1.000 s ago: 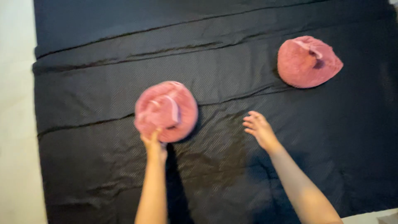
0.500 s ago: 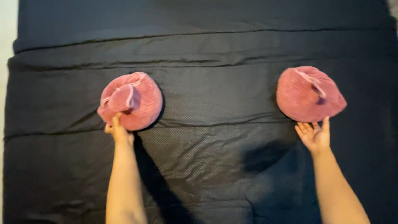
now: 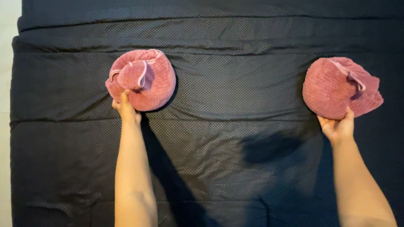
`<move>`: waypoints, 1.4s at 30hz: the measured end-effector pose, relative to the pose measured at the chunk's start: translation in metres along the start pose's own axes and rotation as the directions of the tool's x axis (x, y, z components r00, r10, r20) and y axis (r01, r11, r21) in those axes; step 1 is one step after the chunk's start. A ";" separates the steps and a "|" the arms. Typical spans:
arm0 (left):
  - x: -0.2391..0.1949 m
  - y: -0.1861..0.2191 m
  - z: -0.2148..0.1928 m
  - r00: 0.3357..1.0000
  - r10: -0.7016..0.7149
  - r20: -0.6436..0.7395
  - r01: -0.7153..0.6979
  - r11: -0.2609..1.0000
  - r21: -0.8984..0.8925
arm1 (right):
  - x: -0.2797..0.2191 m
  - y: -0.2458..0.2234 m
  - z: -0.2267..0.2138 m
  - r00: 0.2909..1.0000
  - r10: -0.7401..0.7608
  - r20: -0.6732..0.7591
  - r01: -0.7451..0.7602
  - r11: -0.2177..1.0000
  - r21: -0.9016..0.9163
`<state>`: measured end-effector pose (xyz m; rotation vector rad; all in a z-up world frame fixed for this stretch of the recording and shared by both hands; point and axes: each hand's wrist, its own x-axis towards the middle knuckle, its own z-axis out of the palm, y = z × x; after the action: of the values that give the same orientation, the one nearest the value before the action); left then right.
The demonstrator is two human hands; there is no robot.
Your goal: The person cleans and organizes a hotel room by first smoothing and straightening a towel and bedsheet on the bed, then collecting trash from cups into a plastic bag. Next, the person wipes a counter, multiple remote controls, a TV screen, a water bottle, and a container with a cloth, using a spray bottle to clean the TV screen.
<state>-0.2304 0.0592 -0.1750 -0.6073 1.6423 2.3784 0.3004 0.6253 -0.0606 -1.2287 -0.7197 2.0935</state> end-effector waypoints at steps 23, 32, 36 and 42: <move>-0.194 0.034 -0.110 0.568 0.101 0.817 -0.792 -0.205 0.576 | -0.204 0.378 0.270 0.704 -0.117 0.700 0.589 -0.455 -0.668; -0.192 0.166 -0.476 0.928 0.313 0.204 -0.104 -0.309 0.945 | -0.471 0.549 0.308 0.405 0.384 0.830 0.914 -0.131 -0.385; -0.215 0.197 -0.583 0.875 0.391 -0.286 0.340 -0.075 0.937 | -0.574 0.596 0.275 0.117 0.673 0.730 0.964 0.101 -0.248; -0.204 0.193 -0.700 0.463 -0.179 -0.868 0.744 0.611 0.271 | -0.605 0.623 0.283 -0.007 0.729 0.684 0.997 0.058 -0.051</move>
<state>0.0369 -0.6453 -0.1357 -1.8368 1.9703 0.9670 0.1461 -0.2747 -0.0365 0.9720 -3.2622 1.0506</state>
